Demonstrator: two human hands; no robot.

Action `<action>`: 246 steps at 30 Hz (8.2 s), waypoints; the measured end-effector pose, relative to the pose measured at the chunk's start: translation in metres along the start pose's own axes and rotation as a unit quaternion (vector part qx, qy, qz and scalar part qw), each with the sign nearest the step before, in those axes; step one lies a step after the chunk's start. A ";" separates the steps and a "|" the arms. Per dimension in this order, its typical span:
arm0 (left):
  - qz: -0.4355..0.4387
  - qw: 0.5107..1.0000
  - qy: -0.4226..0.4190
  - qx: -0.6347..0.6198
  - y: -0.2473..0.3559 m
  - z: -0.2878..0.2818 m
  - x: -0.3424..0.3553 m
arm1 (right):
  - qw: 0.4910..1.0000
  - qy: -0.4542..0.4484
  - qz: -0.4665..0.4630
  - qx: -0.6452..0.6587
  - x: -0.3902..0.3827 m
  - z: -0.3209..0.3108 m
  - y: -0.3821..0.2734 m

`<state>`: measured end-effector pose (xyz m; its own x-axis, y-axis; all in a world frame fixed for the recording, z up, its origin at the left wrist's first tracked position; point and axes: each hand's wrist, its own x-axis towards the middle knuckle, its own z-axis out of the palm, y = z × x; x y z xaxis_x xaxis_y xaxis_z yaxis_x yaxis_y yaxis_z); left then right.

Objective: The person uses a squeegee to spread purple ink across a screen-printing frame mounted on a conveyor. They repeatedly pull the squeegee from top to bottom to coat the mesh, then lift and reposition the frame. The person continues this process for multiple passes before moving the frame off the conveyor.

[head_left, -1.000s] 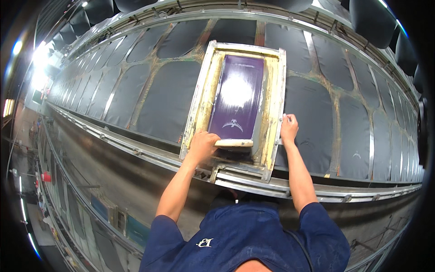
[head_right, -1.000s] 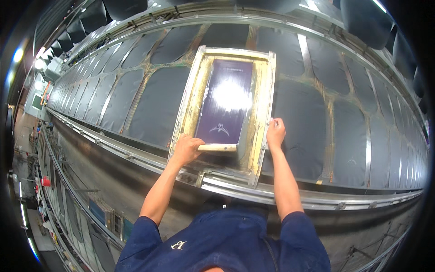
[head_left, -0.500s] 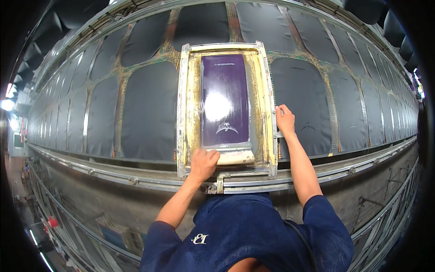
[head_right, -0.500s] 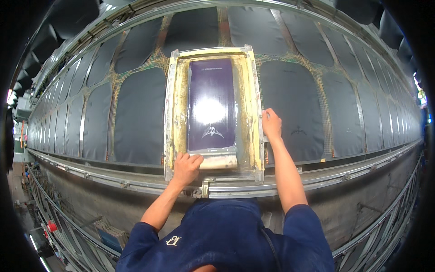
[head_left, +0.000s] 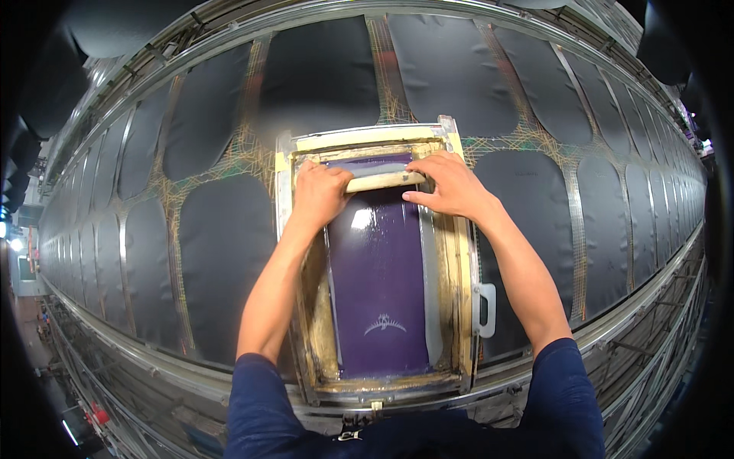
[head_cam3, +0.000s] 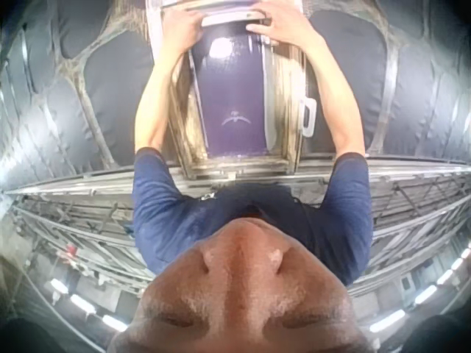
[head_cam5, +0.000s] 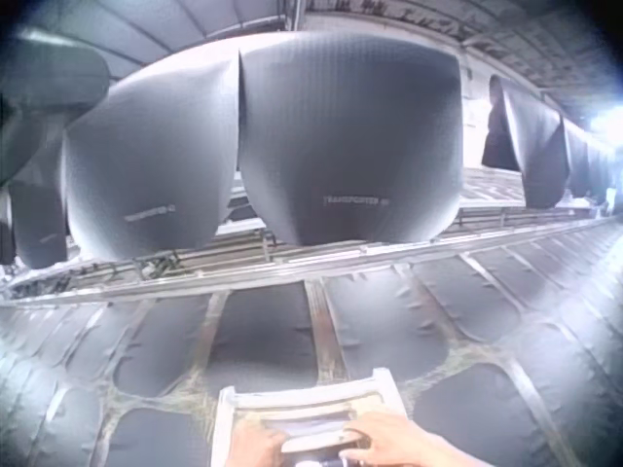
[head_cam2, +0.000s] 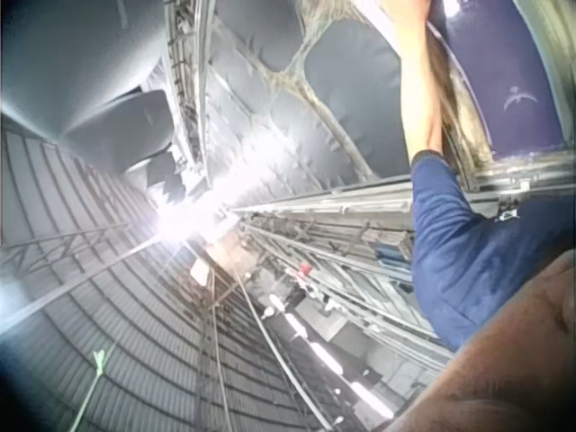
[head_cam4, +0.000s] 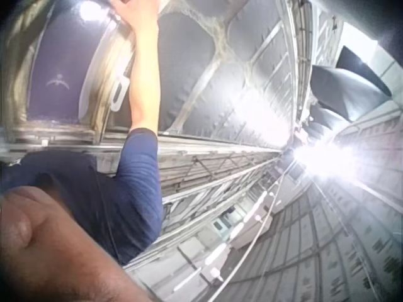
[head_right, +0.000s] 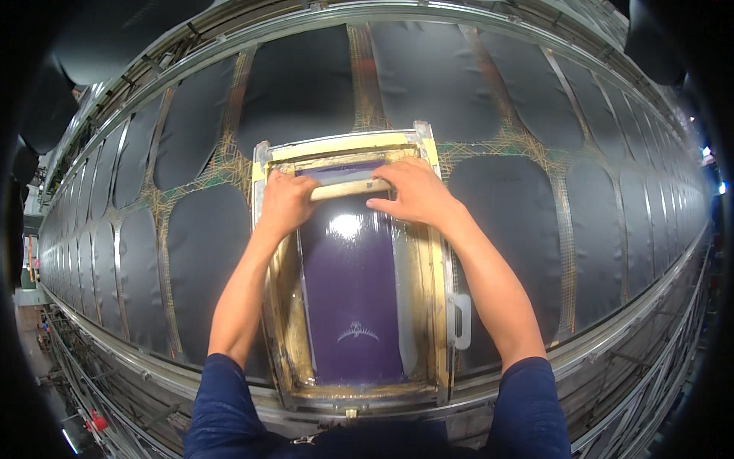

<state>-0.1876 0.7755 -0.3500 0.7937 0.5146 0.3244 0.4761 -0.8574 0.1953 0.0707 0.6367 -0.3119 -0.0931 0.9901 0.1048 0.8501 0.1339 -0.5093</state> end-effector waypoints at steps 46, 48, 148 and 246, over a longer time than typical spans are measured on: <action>-0.073 0.986 -0.152 -0.011 -0.004 -0.017 0.044 | 0.984 -0.118 0.069 -0.118 0.065 0.013 0.024; -0.057 0.986 -0.154 0.004 -0.025 -0.006 0.074 | 0.986 -0.109 0.055 -0.111 0.095 0.009 0.044; -0.059 0.987 -0.148 -0.031 -0.311 -0.188 -0.145 | 0.991 -0.090 0.074 -0.064 0.255 0.175 -0.286; -0.014 0.999 -0.045 -0.011 -0.323 -0.413 -0.669 | 0.836 0.286 0.408 0.229 0.148 0.375 -0.588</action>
<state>-1.0288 0.7086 -0.2479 0.8113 0.5361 0.2333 0.4919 -0.8415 0.2233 -0.6377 0.7196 -0.3173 0.7952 0.5958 -0.1127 0.2104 -0.4454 -0.8702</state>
